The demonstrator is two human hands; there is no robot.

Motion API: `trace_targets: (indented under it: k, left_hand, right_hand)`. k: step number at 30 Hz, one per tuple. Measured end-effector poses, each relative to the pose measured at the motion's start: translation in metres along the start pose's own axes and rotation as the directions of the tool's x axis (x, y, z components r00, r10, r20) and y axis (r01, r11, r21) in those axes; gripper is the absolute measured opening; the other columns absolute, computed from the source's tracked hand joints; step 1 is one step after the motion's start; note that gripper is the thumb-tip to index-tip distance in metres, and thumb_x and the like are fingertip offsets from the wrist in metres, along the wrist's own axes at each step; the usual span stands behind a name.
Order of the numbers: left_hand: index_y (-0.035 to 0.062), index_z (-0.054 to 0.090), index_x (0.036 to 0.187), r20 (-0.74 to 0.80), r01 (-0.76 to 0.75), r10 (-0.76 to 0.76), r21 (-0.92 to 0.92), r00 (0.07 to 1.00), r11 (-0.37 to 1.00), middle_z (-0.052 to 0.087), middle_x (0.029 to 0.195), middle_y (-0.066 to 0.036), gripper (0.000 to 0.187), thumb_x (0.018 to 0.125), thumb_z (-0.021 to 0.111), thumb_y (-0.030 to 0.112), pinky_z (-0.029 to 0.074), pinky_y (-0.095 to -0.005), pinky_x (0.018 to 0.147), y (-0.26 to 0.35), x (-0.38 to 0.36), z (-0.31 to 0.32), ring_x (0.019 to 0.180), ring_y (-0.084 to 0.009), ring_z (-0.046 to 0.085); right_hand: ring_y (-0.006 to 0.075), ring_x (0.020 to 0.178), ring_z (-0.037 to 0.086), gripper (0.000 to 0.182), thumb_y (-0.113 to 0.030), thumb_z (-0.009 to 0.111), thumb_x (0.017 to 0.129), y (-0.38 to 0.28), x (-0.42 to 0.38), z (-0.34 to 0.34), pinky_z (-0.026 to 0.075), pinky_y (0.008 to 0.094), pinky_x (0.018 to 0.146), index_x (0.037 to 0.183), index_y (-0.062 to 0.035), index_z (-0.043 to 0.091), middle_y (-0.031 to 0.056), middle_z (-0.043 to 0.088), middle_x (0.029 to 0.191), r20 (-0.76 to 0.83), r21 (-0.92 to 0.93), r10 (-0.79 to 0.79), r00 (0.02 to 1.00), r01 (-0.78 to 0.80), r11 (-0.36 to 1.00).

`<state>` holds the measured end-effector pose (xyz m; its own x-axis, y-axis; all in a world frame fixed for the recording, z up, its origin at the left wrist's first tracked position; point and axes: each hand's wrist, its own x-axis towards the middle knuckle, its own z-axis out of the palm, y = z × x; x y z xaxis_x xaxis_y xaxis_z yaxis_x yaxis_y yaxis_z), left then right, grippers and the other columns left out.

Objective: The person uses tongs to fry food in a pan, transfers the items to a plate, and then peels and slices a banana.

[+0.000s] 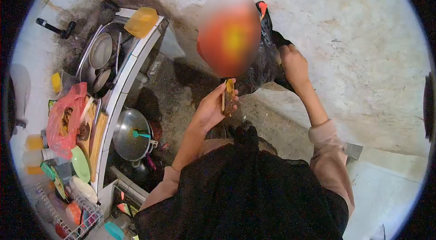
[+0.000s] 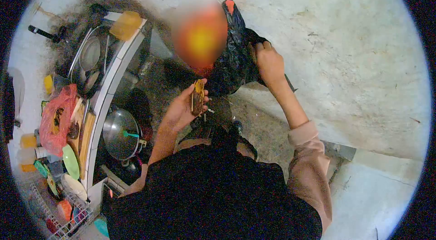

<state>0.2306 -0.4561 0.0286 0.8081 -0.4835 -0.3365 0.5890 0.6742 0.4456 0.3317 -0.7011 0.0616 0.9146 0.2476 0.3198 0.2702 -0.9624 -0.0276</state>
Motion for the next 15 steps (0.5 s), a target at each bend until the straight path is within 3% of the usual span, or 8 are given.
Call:
trace_targets:
  k: [5,8,11,15]
  left_hand:
    - [0.0092,0.039,0.123,0.041,0.017,-0.012,-0.137,0.999,0.990,0.054,0.095,-0.006,0.039,0.090,0.040,0.029,0.045,-0.0315,0.072,-0.003,0.009,0.004,0.084,-0.0175,0.053]
    - [0.0086,0.043,0.118,0.055,0.010,0.002,-0.205,0.998,0.979,0.053,0.092,-0.005,0.035,0.091,0.040,0.030,0.045,-0.0317,0.071,-0.003,0.014,0.007,0.083,-0.0175,0.053]
    - [0.0092,0.046,0.112,-0.024,-0.077,0.074,-0.223,0.997,0.972,0.053,0.090,-0.005,0.033,0.091,0.039,0.033,0.045,-0.0325,0.071,-0.006,0.017,0.010,0.081,-0.0175,0.052]
    - [0.0112,0.048,0.102,-0.194,-0.198,0.167,-0.152,0.967,0.968,0.053,0.088,-0.004,0.026,0.090,0.041,0.034,0.045,-0.0329,0.071,-0.010,0.019,0.024,0.081,-0.0174,0.052]
  right_hand:
    - [0.0309,0.068,0.058,0.013,-0.010,0.052,0.081,0.008,-0.014,0.006,0.046,0.0392,0.057,0.091,-0.0020,0.054,0.0163,0.057,0.079,-0.056,0.145,0.072,0.996,-0.063,0.987]
    - [0.0266,0.062,0.057,0.009,-0.008,0.056,0.079,-0.006,-0.025,-0.010,0.045,0.0339,0.054,0.084,-0.0018,0.054,0.0141,0.056,0.072,-0.208,0.481,0.135,0.969,-0.019,0.876]
    - [0.0304,0.065,0.057,0.012,-0.013,0.059,0.078,-0.044,-0.046,-0.046,0.044,0.0369,0.053,0.079,-0.0037,0.051,0.0125,0.055,0.070,-0.083,0.700,0.267,0.960,-0.135,0.701]
    - [0.0276,0.060,0.055,0.026,-0.028,0.061,0.077,-0.086,-0.074,-0.046,0.043,0.0352,0.051,0.077,-0.0051,0.050,0.0101,0.052,0.067,0.055,0.690,0.051,0.997,-0.075,0.719]
